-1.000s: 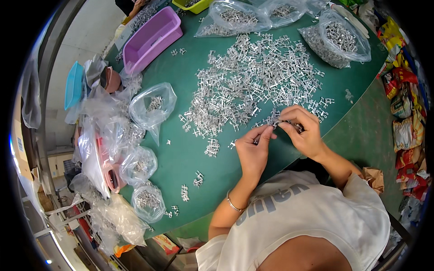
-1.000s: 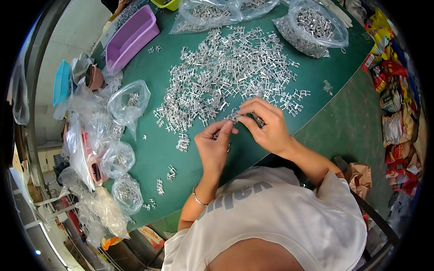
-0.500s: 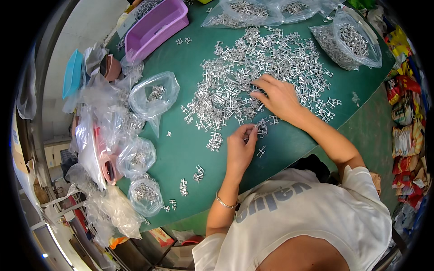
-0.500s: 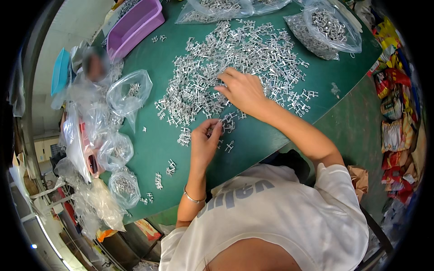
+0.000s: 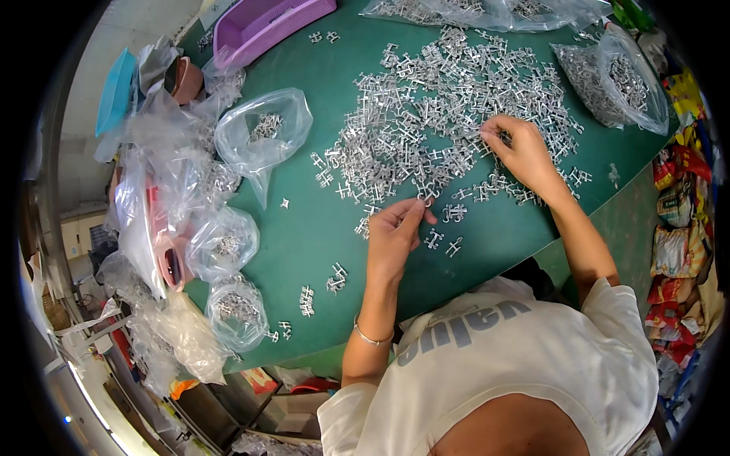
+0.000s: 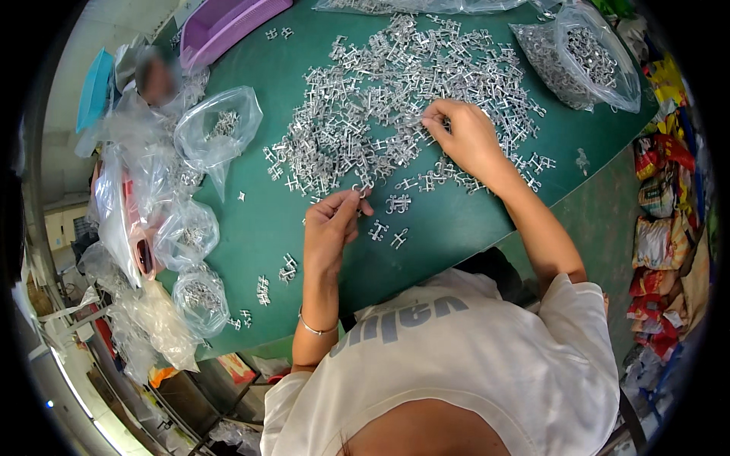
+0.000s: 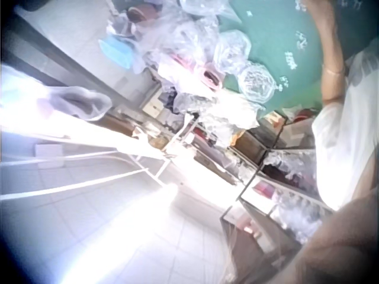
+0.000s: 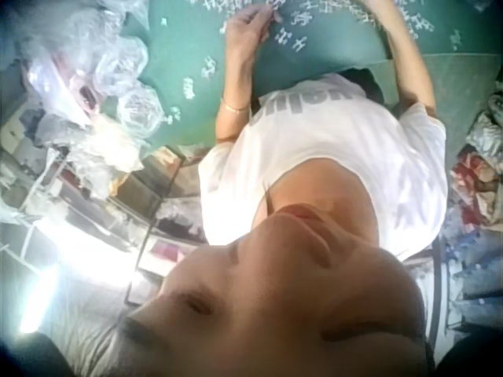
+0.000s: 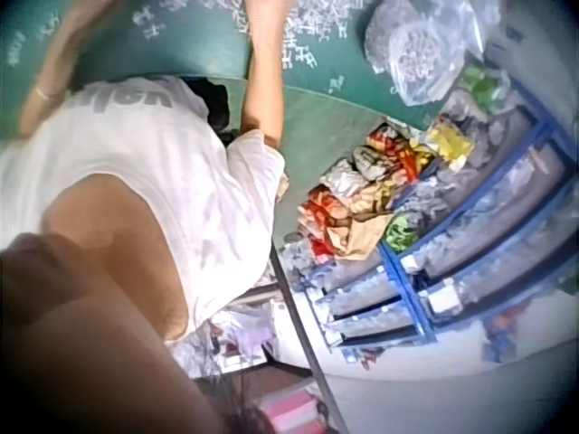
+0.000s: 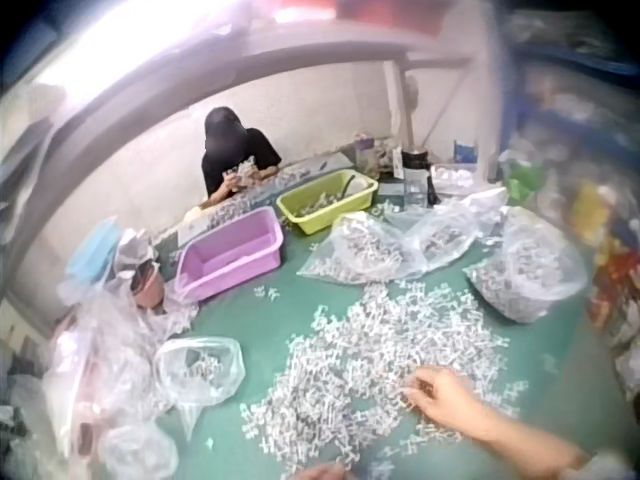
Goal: The person picks up and sorts small H-shaped metal components by hand on a green workbench, occasionally placing them into plastic containers.
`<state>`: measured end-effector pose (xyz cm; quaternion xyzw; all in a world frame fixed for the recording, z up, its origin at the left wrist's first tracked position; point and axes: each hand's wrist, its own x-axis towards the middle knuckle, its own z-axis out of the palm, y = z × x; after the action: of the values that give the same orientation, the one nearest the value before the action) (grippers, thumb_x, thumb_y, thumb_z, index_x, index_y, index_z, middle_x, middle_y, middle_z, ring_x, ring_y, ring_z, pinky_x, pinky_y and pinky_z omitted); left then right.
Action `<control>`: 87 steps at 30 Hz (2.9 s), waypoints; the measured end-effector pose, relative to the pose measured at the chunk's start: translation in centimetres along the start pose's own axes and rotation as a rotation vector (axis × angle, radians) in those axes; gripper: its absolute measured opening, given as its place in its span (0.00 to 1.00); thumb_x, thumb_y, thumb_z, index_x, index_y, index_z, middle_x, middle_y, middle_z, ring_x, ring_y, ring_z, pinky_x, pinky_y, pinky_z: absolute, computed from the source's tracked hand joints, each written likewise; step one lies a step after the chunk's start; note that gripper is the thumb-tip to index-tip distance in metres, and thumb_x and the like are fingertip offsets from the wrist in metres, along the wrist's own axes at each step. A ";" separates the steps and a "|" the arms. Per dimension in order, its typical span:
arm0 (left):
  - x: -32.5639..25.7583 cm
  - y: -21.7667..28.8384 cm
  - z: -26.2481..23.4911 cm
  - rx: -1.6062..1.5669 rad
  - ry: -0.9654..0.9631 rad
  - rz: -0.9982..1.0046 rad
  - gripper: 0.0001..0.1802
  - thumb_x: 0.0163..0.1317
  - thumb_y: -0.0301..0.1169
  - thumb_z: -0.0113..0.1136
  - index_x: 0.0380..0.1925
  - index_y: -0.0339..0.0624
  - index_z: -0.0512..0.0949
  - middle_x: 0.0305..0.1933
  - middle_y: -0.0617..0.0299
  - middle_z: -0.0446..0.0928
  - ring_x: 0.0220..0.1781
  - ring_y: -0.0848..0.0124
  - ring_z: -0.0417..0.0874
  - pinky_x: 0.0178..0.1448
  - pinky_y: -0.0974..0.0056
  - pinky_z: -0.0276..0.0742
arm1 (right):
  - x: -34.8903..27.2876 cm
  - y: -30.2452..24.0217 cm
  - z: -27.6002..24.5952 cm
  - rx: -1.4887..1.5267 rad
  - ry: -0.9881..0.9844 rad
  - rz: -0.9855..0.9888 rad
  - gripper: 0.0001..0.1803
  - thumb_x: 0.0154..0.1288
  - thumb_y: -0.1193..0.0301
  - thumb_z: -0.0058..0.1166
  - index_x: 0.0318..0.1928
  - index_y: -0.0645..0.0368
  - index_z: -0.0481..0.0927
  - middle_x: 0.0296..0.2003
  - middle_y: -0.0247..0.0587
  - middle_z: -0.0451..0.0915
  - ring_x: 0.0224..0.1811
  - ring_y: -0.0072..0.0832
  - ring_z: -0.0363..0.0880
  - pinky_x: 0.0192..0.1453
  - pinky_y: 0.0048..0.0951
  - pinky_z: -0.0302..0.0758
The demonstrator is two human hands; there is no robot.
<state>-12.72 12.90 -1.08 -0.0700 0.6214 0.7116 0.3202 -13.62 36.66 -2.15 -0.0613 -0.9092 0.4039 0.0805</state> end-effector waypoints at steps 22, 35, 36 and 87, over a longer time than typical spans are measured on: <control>-0.2 -3.0 -0.8 0.510 0.276 0.299 0.08 0.58 0.27 0.55 0.34 0.32 0.78 0.26 0.58 0.78 0.21 0.77 0.72 0.25 0.71 0.65 | -7.3 -2.2 2.3 -0.003 -0.220 -0.192 0.08 0.53 0.72 0.57 0.35 0.59 0.78 0.33 0.38 0.76 0.26 0.31 0.76 0.30 0.29 0.71; -0.5 -2.4 -1.0 0.077 0.067 0.122 0.17 0.56 0.18 0.51 0.48 0.35 0.72 0.39 0.56 0.75 0.35 0.65 0.77 0.35 0.65 0.73 | -6.1 -2.0 -0.2 1.665 -0.449 0.472 0.12 0.63 0.70 0.44 0.43 0.64 0.72 0.33 0.46 0.74 0.15 0.19 0.61 0.14 0.16 0.55; -0.5 -2.2 -1.0 -0.066 0.016 0.121 0.19 0.56 0.19 0.51 0.50 0.34 0.69 0.43 0.55 0.73 0.40 0.64 0.76 0.40 0.64 0.73 | -6.0 -0.9 0.2 1.637 -0.405 0.444 0.12 0.62 0.70 0.45 0.42 0.64 0.72 0.31 0.44 0.74 0.15 0.19 0.60 0.14 0.16 0.55; 0.1 0.7 2.7 0.656 0.054 0.695 0.34 0.48 0.27 0.64 0.57 0.36 0.63 0.60 0.46 0.63 0.63 0.50 0.62 0.65 0.52 0.57 | -4.5 -2.4 1.8 1.299 -0.584 0.618 0.14 0.62 0.62 0.52 0.34 0.63 0.76 0.17 0.33 0.71 0.15 0.17 0.66 0.12 0.15 0.53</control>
<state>-12.41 15.48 0.05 0.2282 0.8079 0.5408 0.0521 -9.72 32.99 -2.04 -0.1436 -0.4159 0.8599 -0.2590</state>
